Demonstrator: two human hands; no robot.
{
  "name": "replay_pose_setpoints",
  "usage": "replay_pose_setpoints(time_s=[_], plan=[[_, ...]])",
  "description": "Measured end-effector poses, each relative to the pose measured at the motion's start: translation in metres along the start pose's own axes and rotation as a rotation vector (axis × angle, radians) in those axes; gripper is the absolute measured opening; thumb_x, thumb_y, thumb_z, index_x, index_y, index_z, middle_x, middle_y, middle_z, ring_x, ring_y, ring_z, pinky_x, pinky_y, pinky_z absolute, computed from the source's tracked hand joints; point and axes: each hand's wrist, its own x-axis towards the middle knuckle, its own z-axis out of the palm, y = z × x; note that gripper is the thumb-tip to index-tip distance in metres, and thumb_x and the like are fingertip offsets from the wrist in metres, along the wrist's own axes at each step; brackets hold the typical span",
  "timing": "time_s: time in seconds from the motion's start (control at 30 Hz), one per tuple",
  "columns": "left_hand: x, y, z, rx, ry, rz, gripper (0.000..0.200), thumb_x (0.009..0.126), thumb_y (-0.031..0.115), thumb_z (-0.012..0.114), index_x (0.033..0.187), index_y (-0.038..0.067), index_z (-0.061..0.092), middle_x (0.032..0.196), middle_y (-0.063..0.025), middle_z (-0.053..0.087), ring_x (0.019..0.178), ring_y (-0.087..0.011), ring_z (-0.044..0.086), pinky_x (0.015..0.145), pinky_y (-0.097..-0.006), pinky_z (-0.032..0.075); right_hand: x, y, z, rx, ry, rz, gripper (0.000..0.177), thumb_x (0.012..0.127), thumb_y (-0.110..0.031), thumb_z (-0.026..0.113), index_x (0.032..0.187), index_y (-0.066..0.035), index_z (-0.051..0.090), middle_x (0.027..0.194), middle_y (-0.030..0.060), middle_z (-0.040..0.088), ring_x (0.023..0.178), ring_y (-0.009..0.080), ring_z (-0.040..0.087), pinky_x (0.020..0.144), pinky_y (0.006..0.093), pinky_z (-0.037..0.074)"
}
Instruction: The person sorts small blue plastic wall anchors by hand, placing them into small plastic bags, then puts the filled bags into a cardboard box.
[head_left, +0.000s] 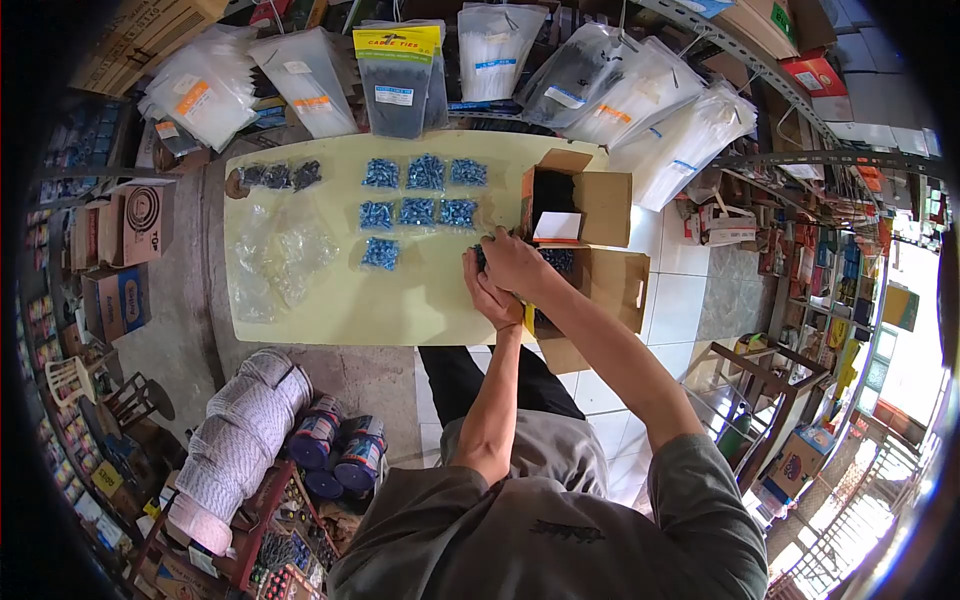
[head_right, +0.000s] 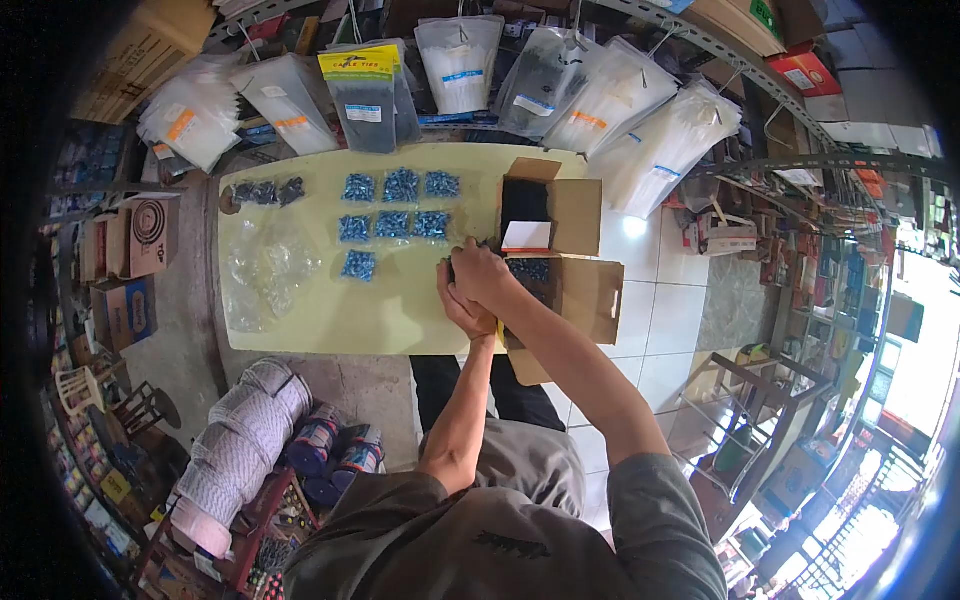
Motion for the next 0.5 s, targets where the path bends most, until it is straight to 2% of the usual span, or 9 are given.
replay_pose_setpoints(time_s=[0.03,0.1,0.33,0.4,0.43,0.5], plan=[[-0.002,-0.003,0.002,0.000,0.000,-0.001,0.050,0.101,0.034,0.037,0.130,-0.006,0.045,0.129,-0.0214,0.052,0.120,-0.0343,0.050,0.103,-0.0421,0.037,-0.001,-0.002,-0.001,0.015,0.002,0.006,0.040,0.075,-0.028,0.069,0.101,0.001,0.061,0.105,0.0207,0.056,0.094,0.0385,0.065,0.079,0.0449,0.055],[-0.004,-0.009,0.005,-0.049,0.008,-0.057,0.049,0.101,0.031,0.031,0.126,-0.006,0.051,0.131,-0.0232,0.051,0.123,-0.0405,0.047,0.106,-0.0466,0.035,-0.006,-0.004,-0.005,0.031,0.005,0.012,0.040,0.075,-0.028,0.069,0.102,0.001,0.060,0.106,0.0213,0.056,0.092,0.0392,0.065,0.078,0.0456,0.055],[-0.005,-0.021,0.006,-0.011,0.004,0.002,0.049,0.101,0.030,0.030,0.126,-0.006,0.051,0.129,-0.0225,0.053,0.122,-0.0403,0.048,0.106,-0.0465,0.036,-0.012,-0.001,-0.007,0.136,-0.032,-0.033,0.039,0.082,-0.025,0.064,0.107,0.003,0.054,0.111,0.0274,0.051,0.091,0.0436,0.063,0.080,0.0457,0.053],[-0.011,-0.056,0.013,-0.437,-0.075,-0.274,0.048,0.101,0.030,0.031,0.126,-0.006,0.051,0.130,-0.0230,0.052,0.122,-0.0401,0.048,0.105,-0.0462,0.036,-0.014,-0.002,-0.008,0.136,-0.006,-0.041,0.039,0.083,-0.026,0.064,0.107,0.003,0.054,0.112,0.0276,0.051,0.092,0.0435,0.063,0.081,0.0453,0.053],[-0.010,-0.049,0.012,-0.437,-0.076,-0.270,0.048,0.101,0.030,0.031,0.126,-0.006,0.051,0.130,-0.0230,0.052,0.122,-0.0401,0.048,0.105,-0.0462,0.036,-0.016,-0.003,-0.012,0.146,-0.023,-0.036,0.039,0.083,-0.026,0.063,0.107,0.003,0.054,0.111,0.0276,0.051,0.093,0.0433,0.063,0.081,0.0452,0.053],[-0.008,-0.026,0.007,-0.098,0.001,-0.012,0.049,0.101,0.031,0.031,0.127,-0.007,0.049,0.131,-0.0236,0.051,0.123,-0.0397,0.047,0.106,-0.0456,0.035,-0.019,-0.004,-0.016,0.158,-0.034,-0.031,0.039,0.083,-0.026,0.063,0.107,0.003,0.055,0.111,0.0276,0.052,0.094,0.0431,0.062,0.082,0.0450,0.053]])
